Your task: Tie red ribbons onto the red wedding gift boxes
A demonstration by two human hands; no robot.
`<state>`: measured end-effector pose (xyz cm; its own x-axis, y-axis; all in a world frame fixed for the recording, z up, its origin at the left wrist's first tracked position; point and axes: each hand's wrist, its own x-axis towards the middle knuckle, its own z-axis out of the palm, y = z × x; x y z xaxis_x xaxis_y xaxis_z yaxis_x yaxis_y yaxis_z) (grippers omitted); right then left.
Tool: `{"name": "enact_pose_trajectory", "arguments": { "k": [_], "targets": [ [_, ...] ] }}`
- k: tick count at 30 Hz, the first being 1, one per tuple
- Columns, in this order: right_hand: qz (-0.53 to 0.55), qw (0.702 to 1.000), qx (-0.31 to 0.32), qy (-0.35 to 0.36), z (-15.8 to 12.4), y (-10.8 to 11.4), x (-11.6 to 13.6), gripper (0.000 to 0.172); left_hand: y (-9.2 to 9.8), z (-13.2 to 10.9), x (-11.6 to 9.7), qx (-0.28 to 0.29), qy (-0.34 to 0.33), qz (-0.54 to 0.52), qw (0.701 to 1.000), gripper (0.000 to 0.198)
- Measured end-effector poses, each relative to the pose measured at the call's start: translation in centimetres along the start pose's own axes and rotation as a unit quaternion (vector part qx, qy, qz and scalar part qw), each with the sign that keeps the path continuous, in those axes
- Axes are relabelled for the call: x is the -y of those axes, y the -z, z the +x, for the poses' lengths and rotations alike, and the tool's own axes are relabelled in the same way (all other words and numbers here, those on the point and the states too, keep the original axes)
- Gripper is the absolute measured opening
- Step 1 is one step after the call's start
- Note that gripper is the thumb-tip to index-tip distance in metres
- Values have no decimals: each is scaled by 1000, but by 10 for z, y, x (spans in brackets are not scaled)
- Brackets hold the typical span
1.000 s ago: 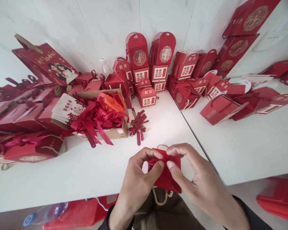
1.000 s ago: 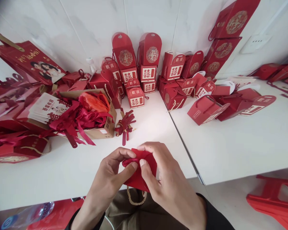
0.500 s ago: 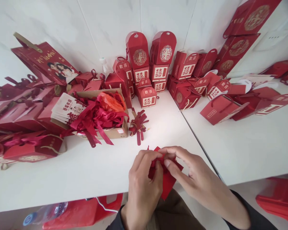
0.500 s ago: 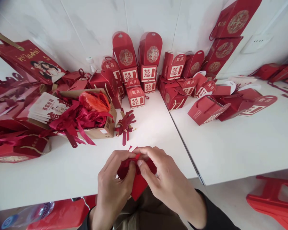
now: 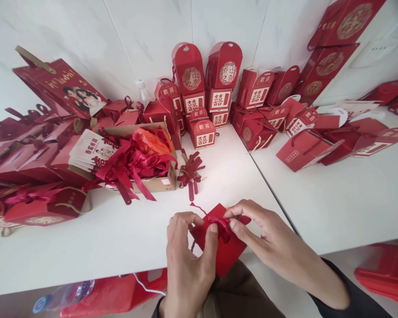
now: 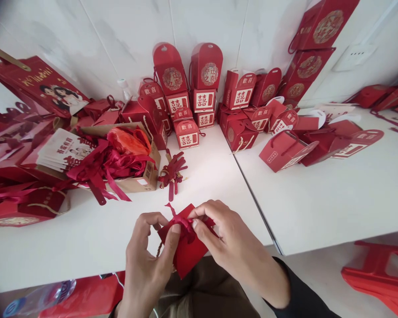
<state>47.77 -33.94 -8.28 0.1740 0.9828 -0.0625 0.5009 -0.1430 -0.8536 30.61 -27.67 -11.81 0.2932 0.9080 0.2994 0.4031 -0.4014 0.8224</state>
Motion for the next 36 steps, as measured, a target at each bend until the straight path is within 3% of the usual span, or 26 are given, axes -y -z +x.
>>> {"name": "enact_pose_trajectory", "arguments": {
  "k": [3, 9, 17, 23, 27, 32, 36],
  "targets": [
    [1, 1000, 1, 2, 0, -1, 0, 21, 2, 2, -3, 40, 37, -32, 998, 7],
    [-4, 1000, 2, 3, -1, -1, 1, 20, 4, 8, -6, 52, 51, -83, 994, 8],
    [-16, 999, -29, -11, -3, 4, -6, 19, 12, 0, -8, 52, 63, -40, 996, 17],
    [-62, 996, -53, -31, -4, 10, -13, 20, 25, -5, 11, 67, 30, 18, 997, 11],
    [-13, 998, -28, -61, -6, 9, -6, 21, 25, -5, 7, 82, 37, -1, 996, 4],
    [31, 998, -18, -55, -5, 6, 2, 13, 20, -5, -7, 65, 82, -46, 993, 10],
    [36, 997, -26, -58, -2, 5, 0, 9, 22, -7, -6, 83, 147, -59, 984, 16]
  ]
}}
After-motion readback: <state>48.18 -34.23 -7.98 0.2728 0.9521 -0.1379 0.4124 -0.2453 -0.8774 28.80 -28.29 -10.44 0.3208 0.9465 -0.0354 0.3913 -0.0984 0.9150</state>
